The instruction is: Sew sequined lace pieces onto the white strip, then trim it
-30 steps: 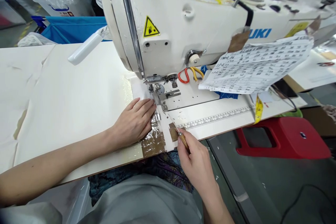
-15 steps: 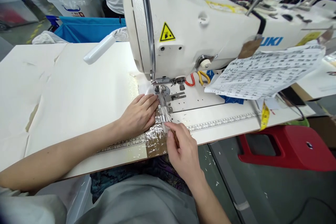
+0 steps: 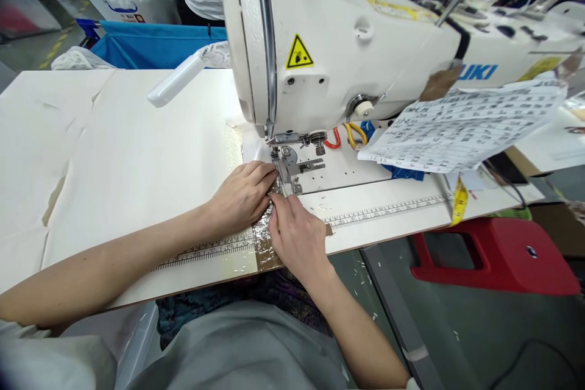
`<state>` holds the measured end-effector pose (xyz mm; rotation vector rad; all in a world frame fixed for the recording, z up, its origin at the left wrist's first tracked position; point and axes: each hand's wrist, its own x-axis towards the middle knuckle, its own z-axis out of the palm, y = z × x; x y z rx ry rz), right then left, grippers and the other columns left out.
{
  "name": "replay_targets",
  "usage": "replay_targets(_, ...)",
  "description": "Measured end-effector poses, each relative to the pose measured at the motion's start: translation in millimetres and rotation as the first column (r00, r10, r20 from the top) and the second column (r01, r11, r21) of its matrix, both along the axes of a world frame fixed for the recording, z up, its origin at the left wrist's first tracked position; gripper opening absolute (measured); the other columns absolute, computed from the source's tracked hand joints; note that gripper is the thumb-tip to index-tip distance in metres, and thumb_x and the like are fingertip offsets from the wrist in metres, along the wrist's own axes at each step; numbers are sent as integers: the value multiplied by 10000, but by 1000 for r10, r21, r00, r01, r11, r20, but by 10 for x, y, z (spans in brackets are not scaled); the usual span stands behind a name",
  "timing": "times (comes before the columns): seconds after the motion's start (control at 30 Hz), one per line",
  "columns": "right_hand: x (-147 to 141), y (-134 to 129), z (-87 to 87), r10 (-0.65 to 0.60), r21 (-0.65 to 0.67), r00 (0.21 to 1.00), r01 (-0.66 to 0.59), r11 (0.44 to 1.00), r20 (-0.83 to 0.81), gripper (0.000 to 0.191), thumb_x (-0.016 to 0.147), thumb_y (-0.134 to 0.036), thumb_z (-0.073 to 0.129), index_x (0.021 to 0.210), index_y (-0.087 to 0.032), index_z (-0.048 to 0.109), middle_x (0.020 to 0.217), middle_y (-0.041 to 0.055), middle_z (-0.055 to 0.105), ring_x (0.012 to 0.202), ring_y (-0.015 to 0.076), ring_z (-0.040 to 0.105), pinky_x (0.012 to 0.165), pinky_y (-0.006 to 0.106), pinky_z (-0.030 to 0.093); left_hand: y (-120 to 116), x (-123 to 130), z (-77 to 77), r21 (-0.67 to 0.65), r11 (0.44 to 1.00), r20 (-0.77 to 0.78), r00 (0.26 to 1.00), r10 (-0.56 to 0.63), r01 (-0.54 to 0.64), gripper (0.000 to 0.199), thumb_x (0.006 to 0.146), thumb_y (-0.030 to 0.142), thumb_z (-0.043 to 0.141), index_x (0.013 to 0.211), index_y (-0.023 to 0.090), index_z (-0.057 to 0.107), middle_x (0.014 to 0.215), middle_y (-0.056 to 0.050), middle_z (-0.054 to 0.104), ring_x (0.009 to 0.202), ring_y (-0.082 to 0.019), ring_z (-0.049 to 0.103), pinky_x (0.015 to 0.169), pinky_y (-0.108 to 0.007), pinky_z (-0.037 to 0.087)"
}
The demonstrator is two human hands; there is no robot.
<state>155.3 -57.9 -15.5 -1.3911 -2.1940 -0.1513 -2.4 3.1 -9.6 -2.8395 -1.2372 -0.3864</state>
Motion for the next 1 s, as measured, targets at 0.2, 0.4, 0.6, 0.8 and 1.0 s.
replay_targets(0.2,-14,-7,4,-25,9,997,25,1000,75,271,995,-189,414,1098,-127,657,864,59,715,620,144,634,508,259,389,-2,0,-2,-3,1000,11,1000,9,-9,359,952,212,406,1220,38,568,1252,-182,583,1088,-299,533,883,-404,470)
replay_targets(0.4,-77,-30,30,-90,32,976,86,996,197,225,963,-172,475,1070,-133,669,807,40,690,566,140,613,460,271,310,-1,-10,-12,-23,999,51,998,24,-23,384,938,202,413,1233,4,560,1241,-204,568,1078,-302,521,920,-426,466)
replay_targets(0.6,-213,-22,63,-173,-13,941,184,983,290,231,954,-167,503,1116,-143,666,840,41,708,542,125,622,452,266,295,77,-44,-76,-19,999,96,995,31,-30,396,951,225,404,1257,35,568,1254,-189,581,1107,-301,524,937,-438,468)
replay_targets(0.8,-256,9,81,-189,-85,938,222,971,289,274,966,-164,479,1179,-151,651,910,65,729,588,144,652,477,273,330,134,-91,-89,-7,999,94,995,44,-44,410,968,251,393,1281,62,577,1247,-175,604,1130,-304,535,934,-456,460)
replay_targets(1.0,119,-465,67,48,-134,964,-86,987,-263,369,978,-147,438,1334,-190,527,948,74,723,746,173,681,639,264,511,147,-109,-43,-36,997,85,993,76,-73,406,941,207,400,1278,85,591,1281,-151,620,1177,-284,537,1019,-449,401)
